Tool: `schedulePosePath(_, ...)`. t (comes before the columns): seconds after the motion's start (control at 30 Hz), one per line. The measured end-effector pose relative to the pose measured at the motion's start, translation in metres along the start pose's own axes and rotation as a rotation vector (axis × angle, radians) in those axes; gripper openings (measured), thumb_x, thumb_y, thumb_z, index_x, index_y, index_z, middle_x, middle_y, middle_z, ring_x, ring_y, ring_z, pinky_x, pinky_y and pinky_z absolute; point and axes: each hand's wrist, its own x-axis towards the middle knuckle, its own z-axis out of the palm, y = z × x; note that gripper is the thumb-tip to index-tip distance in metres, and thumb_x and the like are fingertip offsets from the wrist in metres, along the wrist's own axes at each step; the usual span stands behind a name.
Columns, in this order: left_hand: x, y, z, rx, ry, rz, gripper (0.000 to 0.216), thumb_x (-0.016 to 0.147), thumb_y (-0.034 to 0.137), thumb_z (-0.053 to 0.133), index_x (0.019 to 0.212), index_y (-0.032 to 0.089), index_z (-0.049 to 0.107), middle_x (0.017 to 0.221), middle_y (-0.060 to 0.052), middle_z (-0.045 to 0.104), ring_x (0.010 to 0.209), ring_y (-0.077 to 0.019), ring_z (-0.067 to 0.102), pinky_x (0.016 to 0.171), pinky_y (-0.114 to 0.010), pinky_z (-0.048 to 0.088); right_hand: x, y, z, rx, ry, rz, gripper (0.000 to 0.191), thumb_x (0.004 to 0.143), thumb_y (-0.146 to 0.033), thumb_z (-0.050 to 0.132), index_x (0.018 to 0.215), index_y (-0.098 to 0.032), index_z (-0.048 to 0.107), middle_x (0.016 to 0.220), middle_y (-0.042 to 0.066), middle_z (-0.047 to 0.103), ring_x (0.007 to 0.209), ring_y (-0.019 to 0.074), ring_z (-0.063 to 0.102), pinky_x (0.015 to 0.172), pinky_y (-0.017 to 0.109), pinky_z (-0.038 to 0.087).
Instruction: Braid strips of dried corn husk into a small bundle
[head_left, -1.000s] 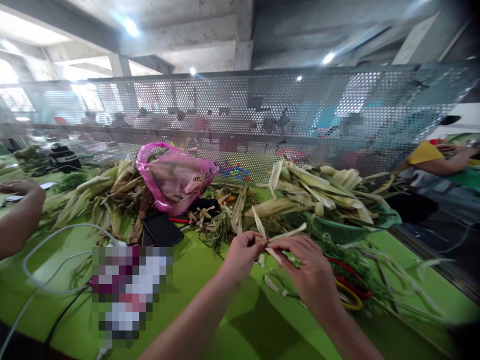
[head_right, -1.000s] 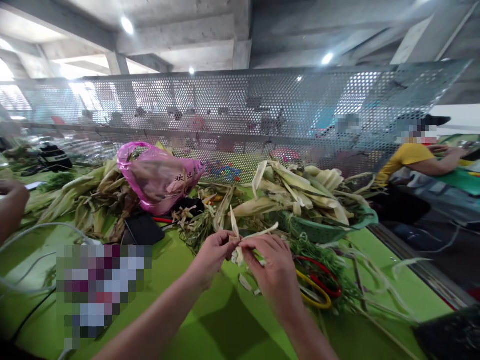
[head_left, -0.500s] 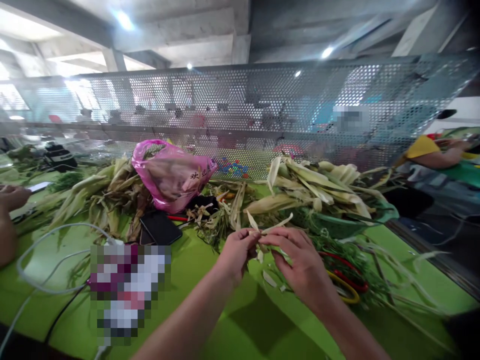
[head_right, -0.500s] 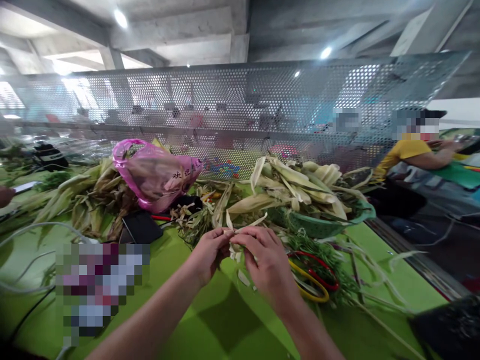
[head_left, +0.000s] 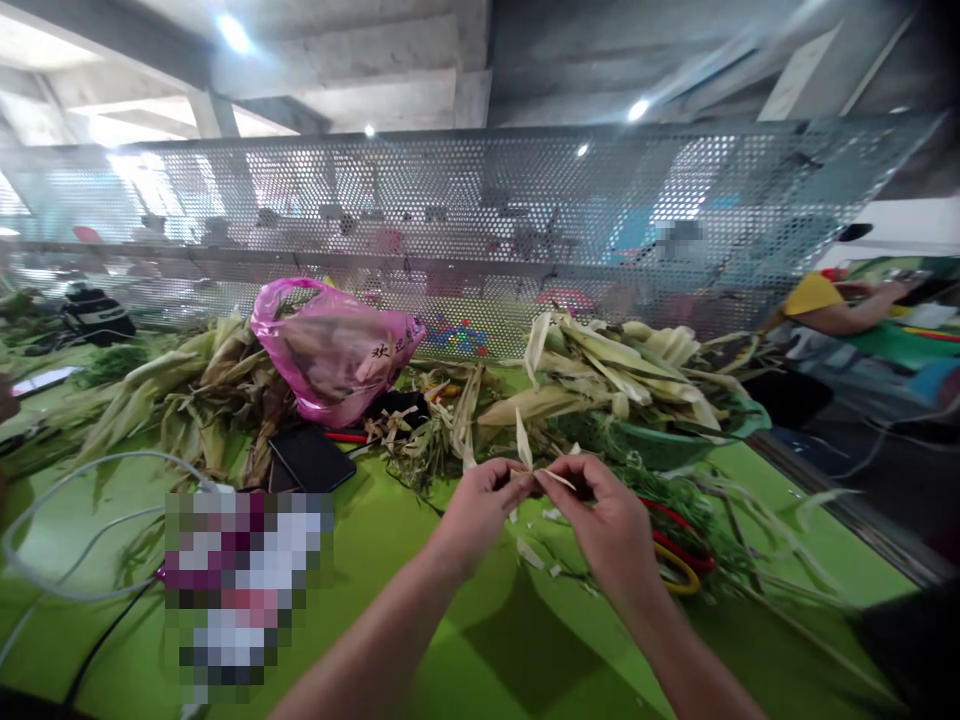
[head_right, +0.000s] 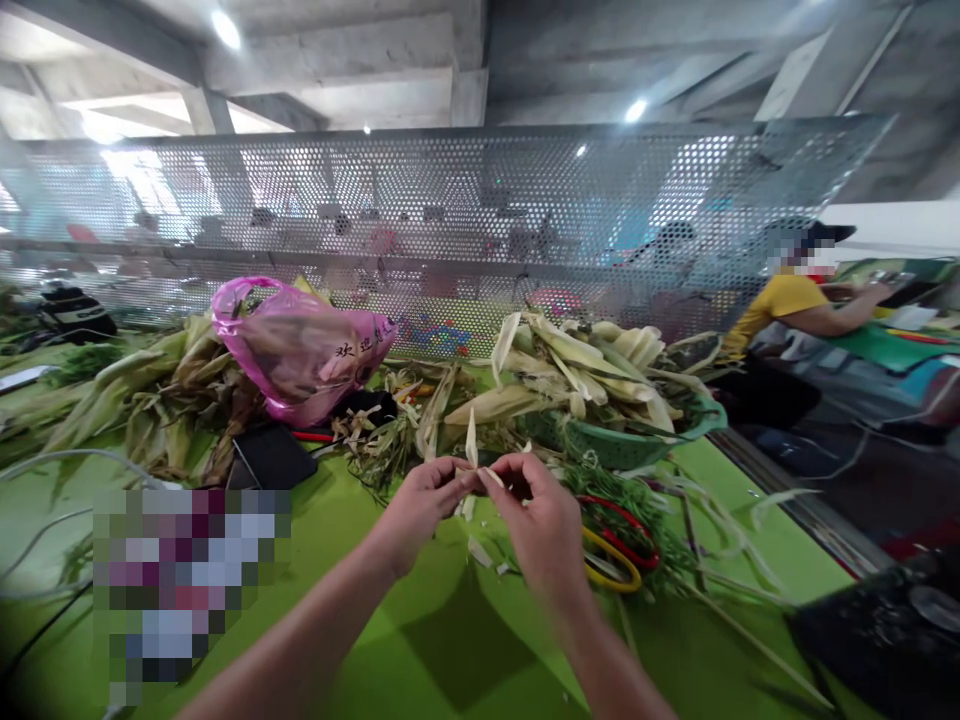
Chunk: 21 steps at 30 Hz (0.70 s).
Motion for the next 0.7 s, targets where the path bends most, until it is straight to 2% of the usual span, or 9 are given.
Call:
schedulePosePath(0.17,-0.002,0.004,0.003,-0.037,0.032,-0.016,0.036,0.065,0.042,0.076,0.083,0.013,0.063,0.063,0.003,0.051,0.059,-0.0082,0.038,0.058,-0.022,0.027,-0.001,-0.006,0.002,0.112,0.025,0.063,0.022,0.082,-0.041,0.064,0.079,-0.020,0.060,0.071,0.001,0.063,0.064,0.0164,0.057,0.059,0.027,0.047)
schedulePosePath(0.3,-0.004,0.010,0.003,-0.108,0.135,-0.053,0.030,0.066,0.040,0.074,0.077,0.014,0.062,0.063,0.003,0.052,0.054,-0.0064,0.035,0.053,-0.022,0.024,-0.002,-0.008,0.005,0.188,0.028,0.006,0.021,0.082,-0.040,0.065,0.079,-0.020,0.060,0.075,0.003,0.064,0.070,0.0177,0.059,0.065,0.029,0.049)
schedulePosePath(0.47,-0.003,0.009,0.000,-0.220,0.223,-0.059,0.027,0.065,0.037,0.071,0.073,0.014,0.059,0.055,0.007,0.040,0.048,-0.0046,0.027,0.048,-0.022,0.019,-0.003,0.002,0.012,0.148,0.054,-0.020,0.020,0.075,-0.037,0.072,0.075,-0.020,0.060,0.072,0.001,0.063,0.069,0.0177,0.057,0.068,0.031,0.048)
schedulePosePath(0.6,0.000,0.007,-0.001,-0.260,0.254,-0.087,0.026,0.065,0.036,0.069,0.072,0.016,0.055,0.052,0.008,0.035,0.046,-0.0047,0.025,0.046,-0.022,0.016,-0.003,0.005,0.016,0.323,-0.048,0.124,0.021,0.074,-0.038,0.073,0.080,-0.020,0.064,0.074,0.003,0.066,0.069,0.0186,0.061,0.066,0.031,0.050)
schedulePosePath(0.7,0.000,0.007,0.000,-0.249,0.255,-0.103,0.023,0.066,0.034,0.066,0.073,0.016,0.052,0.053,0.008,0.034,0.046,-0.0049,0.025,0.046,-0.022,0.017,-0.003,0.003,0.017,0.456,-0.107,0.206,0.025,0.079,-0.040,0.068,0.092,-0.019,0.067,0.087,0.006,0.071,0.081,0.0220,0.065,0.072,0.034,0.053)
